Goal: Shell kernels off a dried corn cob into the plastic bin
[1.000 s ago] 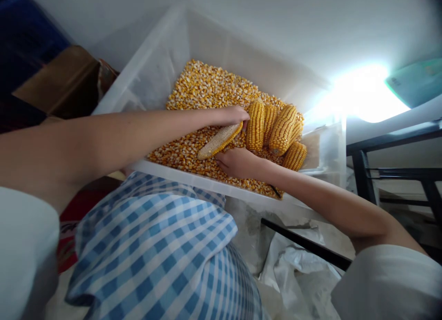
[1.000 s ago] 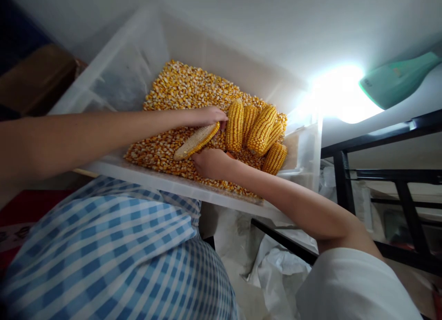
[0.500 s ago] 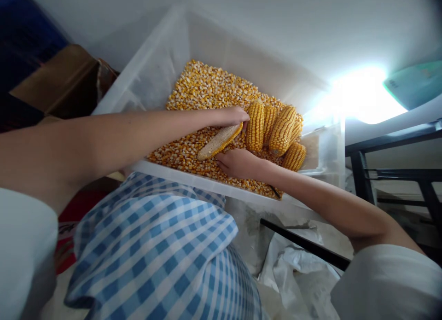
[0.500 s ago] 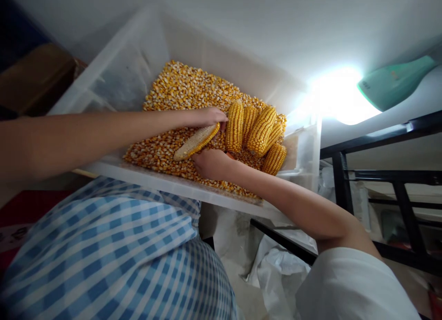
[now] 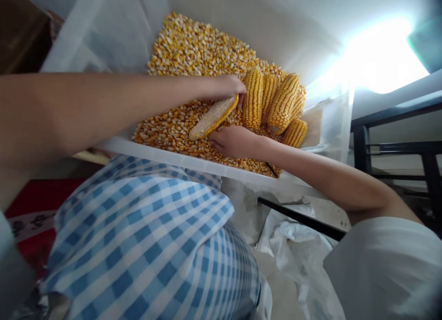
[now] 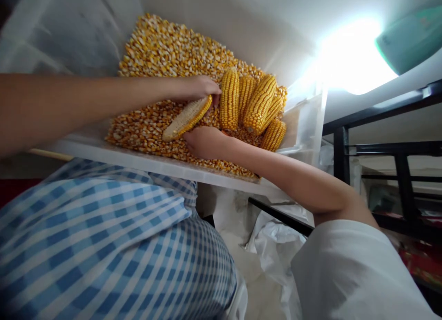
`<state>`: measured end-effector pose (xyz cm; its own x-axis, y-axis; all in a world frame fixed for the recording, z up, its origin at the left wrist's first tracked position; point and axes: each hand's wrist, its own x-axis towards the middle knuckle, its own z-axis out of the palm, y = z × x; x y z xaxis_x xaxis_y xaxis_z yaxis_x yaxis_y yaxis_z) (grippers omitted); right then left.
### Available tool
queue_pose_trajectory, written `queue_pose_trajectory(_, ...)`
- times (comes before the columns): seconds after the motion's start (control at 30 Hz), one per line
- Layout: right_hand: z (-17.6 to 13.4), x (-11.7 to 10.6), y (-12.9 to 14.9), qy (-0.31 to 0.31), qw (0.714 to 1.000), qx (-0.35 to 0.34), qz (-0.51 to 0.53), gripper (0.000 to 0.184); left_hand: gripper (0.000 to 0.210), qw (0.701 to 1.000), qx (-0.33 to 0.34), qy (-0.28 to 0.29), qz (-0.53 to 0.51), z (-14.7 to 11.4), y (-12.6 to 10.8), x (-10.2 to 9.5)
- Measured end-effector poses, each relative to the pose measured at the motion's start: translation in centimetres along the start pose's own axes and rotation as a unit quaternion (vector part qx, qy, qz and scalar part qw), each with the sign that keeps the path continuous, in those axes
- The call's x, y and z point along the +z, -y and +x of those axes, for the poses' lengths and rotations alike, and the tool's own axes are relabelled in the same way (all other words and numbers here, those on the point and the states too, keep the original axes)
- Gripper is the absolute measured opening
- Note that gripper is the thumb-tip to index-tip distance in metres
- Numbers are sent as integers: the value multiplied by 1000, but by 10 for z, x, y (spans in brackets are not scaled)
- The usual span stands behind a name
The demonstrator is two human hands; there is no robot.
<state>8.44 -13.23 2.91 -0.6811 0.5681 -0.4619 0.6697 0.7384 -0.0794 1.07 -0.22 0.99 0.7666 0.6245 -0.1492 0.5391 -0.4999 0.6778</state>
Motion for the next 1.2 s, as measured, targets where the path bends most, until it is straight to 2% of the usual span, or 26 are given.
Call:
queue_pose_trajectory(0.1,1,0,-1,-3,1000,-6,-7,31,32,998,20,22,59,-3,-5,-3)
queue_pose_trajectory(0.23,1,-1,1,-2,1000,-19,-23,29,34,1000,-17,16,10,-4,-8,-3)
queue_pose_trajectory(0.4,0,-5,4,6,1000,12,-17,30,29,1000,22,3,-15,-2,1,-1)
queue_pose_trajectory(0.57,1,-8,3,-3,999,37,12,34,27,1000,25,8,-11,-2,4,-3)
queue_pose_trajectory(0.73,-1,-13,-3,-20,999,18,36,34,30,999,34,-2,-19,-2,8,-3)
queue_pose_trajectory(0.9,-5,-20,-6,-42,998,27,35,28,31,997,6,-10,-82,0,12,0)
queue_pose_trajectory(1.03,-8,-28,-5,-22,996,78,30,32,30,990,-10,-21,-139,0,13,2)
queue_pose_trajectory(1.2,-10,-31,-3,-16,995,92,16,37,29,984,-21,-18,-178,-1,15,2)
